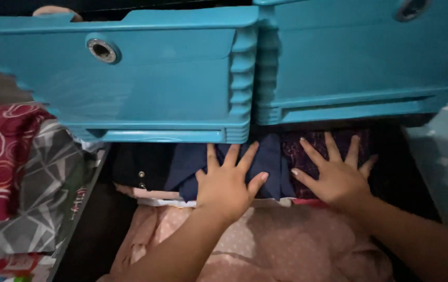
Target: Fold several pieces of clothing on a bed and organize them into blue plastic drawers.
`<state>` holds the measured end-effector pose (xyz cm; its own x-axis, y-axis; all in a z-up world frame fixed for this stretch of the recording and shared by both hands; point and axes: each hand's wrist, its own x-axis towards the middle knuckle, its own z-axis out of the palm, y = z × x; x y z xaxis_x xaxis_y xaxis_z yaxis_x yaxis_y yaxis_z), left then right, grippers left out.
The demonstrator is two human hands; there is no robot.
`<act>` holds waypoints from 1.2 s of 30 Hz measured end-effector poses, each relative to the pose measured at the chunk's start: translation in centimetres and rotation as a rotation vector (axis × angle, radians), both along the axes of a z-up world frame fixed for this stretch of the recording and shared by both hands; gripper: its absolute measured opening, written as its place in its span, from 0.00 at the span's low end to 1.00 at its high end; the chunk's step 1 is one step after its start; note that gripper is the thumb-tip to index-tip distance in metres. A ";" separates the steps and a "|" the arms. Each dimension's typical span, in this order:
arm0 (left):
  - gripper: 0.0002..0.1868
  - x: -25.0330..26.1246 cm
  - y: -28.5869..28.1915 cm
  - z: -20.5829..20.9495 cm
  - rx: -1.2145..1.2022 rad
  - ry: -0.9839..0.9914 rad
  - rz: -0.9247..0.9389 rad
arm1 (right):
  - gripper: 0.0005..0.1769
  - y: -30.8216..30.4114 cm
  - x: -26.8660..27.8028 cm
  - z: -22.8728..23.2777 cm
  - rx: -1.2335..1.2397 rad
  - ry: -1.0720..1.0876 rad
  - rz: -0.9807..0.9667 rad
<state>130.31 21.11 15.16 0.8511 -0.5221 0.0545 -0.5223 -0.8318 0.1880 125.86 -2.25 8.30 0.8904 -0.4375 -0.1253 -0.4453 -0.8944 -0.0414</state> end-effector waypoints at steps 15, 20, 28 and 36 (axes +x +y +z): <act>0.35 3.6 0.4 -4.9 -0.058 0.026 -0.140 | 0.48 -1.3 3.3 -5.0 0.041 0.202 -0.029; 0.36 2.7 0.3 -3.3 0.007 0.048 -0.110 | 0.49 -2.4 3.5 -4.3 0.124 0.252 -0.018; 0.39 -1.9 0.0 1.5 0.171 0.116 -0.040 | 0.38 -0.9 -3.3 -0.7 -0.037 -0.192 0.007; 0.46 0.9 5.8 0.2 0.132 -0.102 -0.346 | 0.33 7.0 -10.9 -0.5 0.016 -0.512 -0.332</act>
